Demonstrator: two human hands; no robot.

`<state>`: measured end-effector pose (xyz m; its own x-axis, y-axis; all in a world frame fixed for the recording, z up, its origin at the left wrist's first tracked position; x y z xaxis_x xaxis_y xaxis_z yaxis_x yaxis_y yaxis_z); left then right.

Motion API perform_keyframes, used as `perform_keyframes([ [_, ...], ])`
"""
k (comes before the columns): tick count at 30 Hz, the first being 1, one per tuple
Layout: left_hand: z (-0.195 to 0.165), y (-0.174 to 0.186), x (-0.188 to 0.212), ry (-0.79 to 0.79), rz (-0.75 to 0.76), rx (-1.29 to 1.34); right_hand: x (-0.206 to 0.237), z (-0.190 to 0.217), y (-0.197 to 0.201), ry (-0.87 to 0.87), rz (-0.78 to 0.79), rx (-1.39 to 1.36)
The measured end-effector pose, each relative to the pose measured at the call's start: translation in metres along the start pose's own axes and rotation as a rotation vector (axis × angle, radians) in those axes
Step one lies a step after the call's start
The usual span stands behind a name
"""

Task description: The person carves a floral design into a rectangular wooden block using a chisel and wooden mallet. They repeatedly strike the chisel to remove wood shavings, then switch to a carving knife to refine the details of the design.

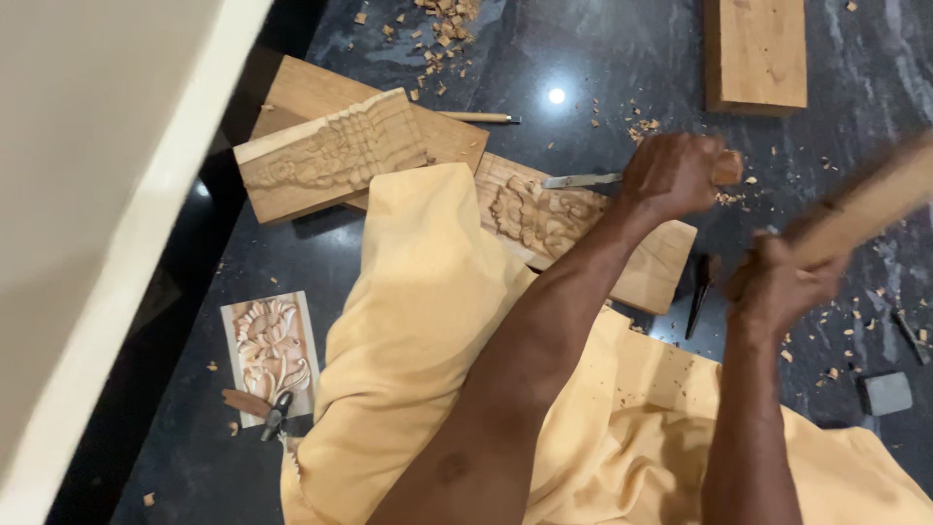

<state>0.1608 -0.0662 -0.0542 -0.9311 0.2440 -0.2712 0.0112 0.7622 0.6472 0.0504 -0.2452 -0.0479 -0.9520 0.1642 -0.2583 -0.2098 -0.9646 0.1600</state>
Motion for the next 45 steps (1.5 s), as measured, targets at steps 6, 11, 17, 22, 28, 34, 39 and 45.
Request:
perform_keyframes([
  [6, 0.0, -0.001, 0.003, 0.023, 0.058, -0.023, 0.01, -0.016, 0.012, -0.108, -0.155, 0.007],
  [11, 0.011, 0.002, -0.001, 0.053, 0.055, 0.01, 0.008, 0.005, -0.013, 0.126, 0.084, 0.361],
  [17, 0.017, 0.006, 0.006, 0.018, -0.012, 0.016, 0.012, -0.003, -0.014, 0.015, 0.092, 0.259],
  [22, -0.018, 0.002, -0.001, -0.194, -0.02, 0.1, 0.034, 0.009, 0.015, -0.184, -0.193, 0.021],
  [28, -0.03, 0.009, 0.006, -0.22, -0.109, 0.009, 0.064, 0.034, 0.022, -0.241, -0.08, 0.182],
  [34, -0.006, 0.022, 0.009, -0.048, -0.151, 0.117, 0.061, 0.055, 0.021, -0.108, -0.051, 0.228],
  [39, -0.001, 0.017, 0.002, 0.005, -0.101, 0.098, 0.048, 0.09, 0.016, -0.037, -0.115, 0.291],
  [45, 0.002, 0.038, -0.003, -0.019, -0.369, 0.11, 0.008, 0.101, -0.002, 0.103, -0.025, 0.213],
])
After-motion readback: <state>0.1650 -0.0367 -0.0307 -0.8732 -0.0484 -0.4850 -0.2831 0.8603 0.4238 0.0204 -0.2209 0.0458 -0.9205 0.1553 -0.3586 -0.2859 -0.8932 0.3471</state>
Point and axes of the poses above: each hand's wrist, its own x-axis away from the middle knuckle, its own y-axis out of the back of the hand, z = x × y, the point moved 8 cm from there along -x, towards the middle knuckle, and after that the axes turned 9 degrees about z, right-handed, at the moved point
